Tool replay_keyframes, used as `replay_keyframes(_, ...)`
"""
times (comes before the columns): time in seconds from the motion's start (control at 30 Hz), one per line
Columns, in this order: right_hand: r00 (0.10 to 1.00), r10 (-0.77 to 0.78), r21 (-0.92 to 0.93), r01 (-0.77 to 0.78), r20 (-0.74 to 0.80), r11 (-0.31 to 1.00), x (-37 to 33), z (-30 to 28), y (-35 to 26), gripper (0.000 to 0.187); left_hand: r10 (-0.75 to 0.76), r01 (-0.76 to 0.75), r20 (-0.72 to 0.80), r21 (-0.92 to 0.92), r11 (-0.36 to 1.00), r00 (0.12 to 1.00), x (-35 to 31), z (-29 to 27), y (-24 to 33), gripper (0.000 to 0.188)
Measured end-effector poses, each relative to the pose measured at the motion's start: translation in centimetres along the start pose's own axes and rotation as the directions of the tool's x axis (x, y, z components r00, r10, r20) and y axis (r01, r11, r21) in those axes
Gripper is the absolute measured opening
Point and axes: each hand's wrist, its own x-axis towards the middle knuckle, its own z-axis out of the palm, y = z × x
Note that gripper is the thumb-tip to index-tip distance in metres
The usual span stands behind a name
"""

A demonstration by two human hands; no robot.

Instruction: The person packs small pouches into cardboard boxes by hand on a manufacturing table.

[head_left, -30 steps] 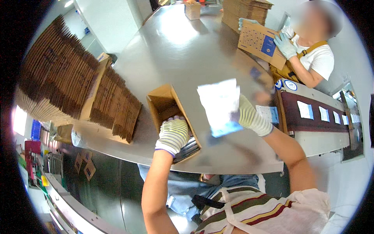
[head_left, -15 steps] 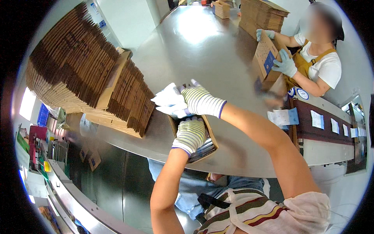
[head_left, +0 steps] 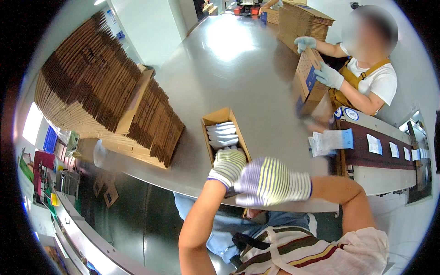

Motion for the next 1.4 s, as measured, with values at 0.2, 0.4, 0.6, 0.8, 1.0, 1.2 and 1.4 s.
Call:
replay_keyframes(0.2, 0.979, -0.068, -0.294, 0.124, 0.193, 0.948, -3.9, 6.0, -2.4, 0.049, 0.319, -0.285, 0.034, -0.366, 0.886, 0.947, -0.4, -5.5, 0.6, 0.030)
replay_keyframes(0.4, 0.731, 0.547, -0.402, -0.395, 0.408, 0.826, 4.7, 4.3, 10.0, 0.024, 0.117, -0.137, -0.497, -0.005, 0.991, 0.860, -4.1, -16.1, -3.3, 0.029)
replay_keyframes(0.6, 0.889, 0.375, -0.805, -0.416, -0.262, 0.423, 11.1, 5.8, 29.2, 0.043, 0.197, 0.345, -0.758, 0.491, 0.800, 0.622, -6.7, -26.0, -11.8, 0.038)
replay_keyframes(0.8, 0.698, 0.509, -0.421, -0.315, 0.504, 0.850, 4.9, 7.5, 17.7, 0.058, 0.048, 0.890, -0.937, 0.344, 0.299, 0.346, -8.1, -34.9, -17.7, 0.041)
replay_keyframes(1.0, 0.653, 0.495, -0.224, -0.456, 0.573, 0.862, -3.9, 5.4, 13.9, 0.054, -0.286, 0.893, -0.859, 0.344, 0.291, 0.424, -10.9, -36.9, -19.3, 0.033)
replay_keyframes(1.2, 0.709, 0.524, -0.273, -0.448, 0.471, 0.851, -7.7, -0.7, 13.8, 0.051, 0.003, 0.848, -0.899, 0.414, 0.330, 0.438, -9.0, -36.5, -14.1, 0.019)
replay_keyframes(1.4, 0.730, 0.532, -0.246, -0.473, 0.428, 0.846, -6.4, -2.3, 10.3, 0.053, 0.031, 0.866, -0.952, 0.289, 0.408, 0.303, -11.9, -36.8, -21.5, 0.027)
